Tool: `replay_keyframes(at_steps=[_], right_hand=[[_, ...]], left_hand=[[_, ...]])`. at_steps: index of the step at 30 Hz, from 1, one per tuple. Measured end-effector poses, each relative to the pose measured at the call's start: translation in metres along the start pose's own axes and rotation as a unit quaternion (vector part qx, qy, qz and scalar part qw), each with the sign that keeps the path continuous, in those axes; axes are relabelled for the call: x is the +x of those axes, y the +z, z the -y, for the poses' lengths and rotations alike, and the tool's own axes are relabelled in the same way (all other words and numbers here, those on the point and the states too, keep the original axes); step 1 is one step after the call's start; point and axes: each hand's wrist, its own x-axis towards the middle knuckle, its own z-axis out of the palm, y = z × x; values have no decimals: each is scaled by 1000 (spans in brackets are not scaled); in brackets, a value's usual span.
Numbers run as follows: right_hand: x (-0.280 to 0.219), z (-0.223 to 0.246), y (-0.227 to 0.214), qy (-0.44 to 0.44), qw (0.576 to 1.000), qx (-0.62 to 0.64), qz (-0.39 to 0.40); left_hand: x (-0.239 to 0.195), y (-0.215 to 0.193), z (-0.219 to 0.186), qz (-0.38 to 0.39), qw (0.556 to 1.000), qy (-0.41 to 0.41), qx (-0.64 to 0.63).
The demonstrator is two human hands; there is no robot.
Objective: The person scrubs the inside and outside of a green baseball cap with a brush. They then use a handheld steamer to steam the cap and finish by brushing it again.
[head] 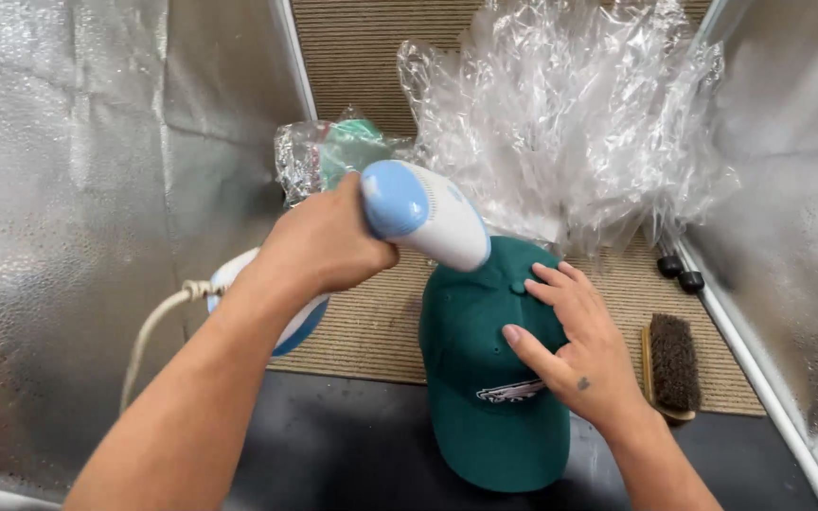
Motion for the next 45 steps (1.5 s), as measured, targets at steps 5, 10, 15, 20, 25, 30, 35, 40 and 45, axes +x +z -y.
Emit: replay_keyframes(at_steps=[5, 10, 15, 20, 25, 30, 35, 40, 45], right_hand=[[-4, -11, 9, -21, 997, 50, -47], [-6, -11, 16, -40, 995, 40, -86], [-8, -13, 19, -67, 989, 25, -126], [-12, -14, 17, -53, 990, 49, -118], [-12, -20, 21, -60, 989, 50, -126], [-15, -14, 20, -77, 988, 52, -125], [-17, -10, 22, -78, 988, 32, -132], [-18, -15, 22, -65, 989, 13, -135], [-19, -15, 20, -98, 986, 25, -136]], left_hand=[[36, 0, -37, 60, 988, 53, 133], [54, 0, -72, 90, 968, 63, 225], [77, 19, -112, 92, 957, 83, 261], [85, 17, -117, 125, 937, 96, 312], [84, 3, -110, 147, 929, 50, 335], [87, 11, -111, 132, 912, 73, 382], [96, 24, -117, 112, 915, 101, 374], [96, 7, -104, 155, 904, 56, 395], [89, 1, -87, 120, 917, 52, 378]])
